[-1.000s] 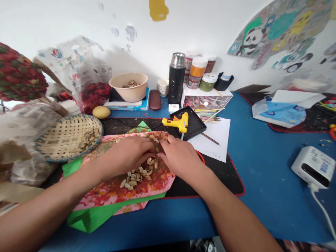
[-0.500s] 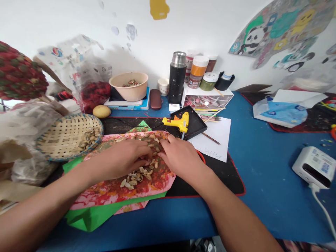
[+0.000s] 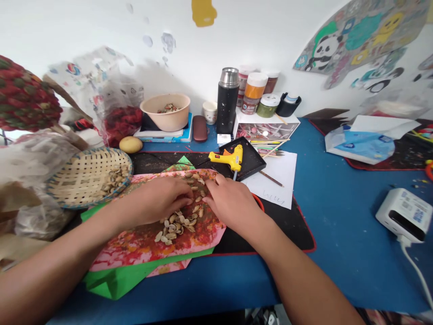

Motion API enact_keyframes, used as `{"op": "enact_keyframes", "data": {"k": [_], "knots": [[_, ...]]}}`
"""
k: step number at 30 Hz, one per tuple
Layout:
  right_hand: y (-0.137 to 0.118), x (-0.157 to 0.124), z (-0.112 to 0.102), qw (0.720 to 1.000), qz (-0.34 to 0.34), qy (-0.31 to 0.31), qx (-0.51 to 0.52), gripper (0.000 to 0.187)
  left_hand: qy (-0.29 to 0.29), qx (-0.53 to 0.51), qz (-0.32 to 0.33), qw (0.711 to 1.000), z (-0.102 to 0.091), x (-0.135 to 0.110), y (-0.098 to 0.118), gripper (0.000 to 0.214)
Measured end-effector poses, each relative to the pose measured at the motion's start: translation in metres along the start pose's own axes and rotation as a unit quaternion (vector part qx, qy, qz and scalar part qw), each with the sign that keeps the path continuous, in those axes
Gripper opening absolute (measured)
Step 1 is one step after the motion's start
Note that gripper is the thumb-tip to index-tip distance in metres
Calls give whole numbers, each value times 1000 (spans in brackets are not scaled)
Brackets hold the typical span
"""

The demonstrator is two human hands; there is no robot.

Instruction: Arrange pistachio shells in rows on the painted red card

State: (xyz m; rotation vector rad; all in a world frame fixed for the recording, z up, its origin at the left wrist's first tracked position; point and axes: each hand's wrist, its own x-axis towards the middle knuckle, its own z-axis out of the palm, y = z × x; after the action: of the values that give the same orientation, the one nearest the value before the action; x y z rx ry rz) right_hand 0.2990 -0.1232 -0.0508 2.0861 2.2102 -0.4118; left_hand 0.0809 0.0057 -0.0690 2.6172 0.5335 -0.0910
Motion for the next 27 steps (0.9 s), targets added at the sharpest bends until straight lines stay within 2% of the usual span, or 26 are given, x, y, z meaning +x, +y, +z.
{"op": "enact_keyframes", "data": {"k": [10,16,21,27], "knots": [[-1,-1,-2,1000,1,-1,-1,40,18,102,-22,994,-3,4,4,20],[-2,-1,-3,1000,2,-3,-8,40,55,137,-37,988,-12,25,13,27],[-1,-1,-2,1000,1,-2,-13,39,47,148,-26,987,-7,43,13,26],[-1,-1,0,1000,-1,-1,-7,39,65,165,-15,984,-1,46,3,22]]}}
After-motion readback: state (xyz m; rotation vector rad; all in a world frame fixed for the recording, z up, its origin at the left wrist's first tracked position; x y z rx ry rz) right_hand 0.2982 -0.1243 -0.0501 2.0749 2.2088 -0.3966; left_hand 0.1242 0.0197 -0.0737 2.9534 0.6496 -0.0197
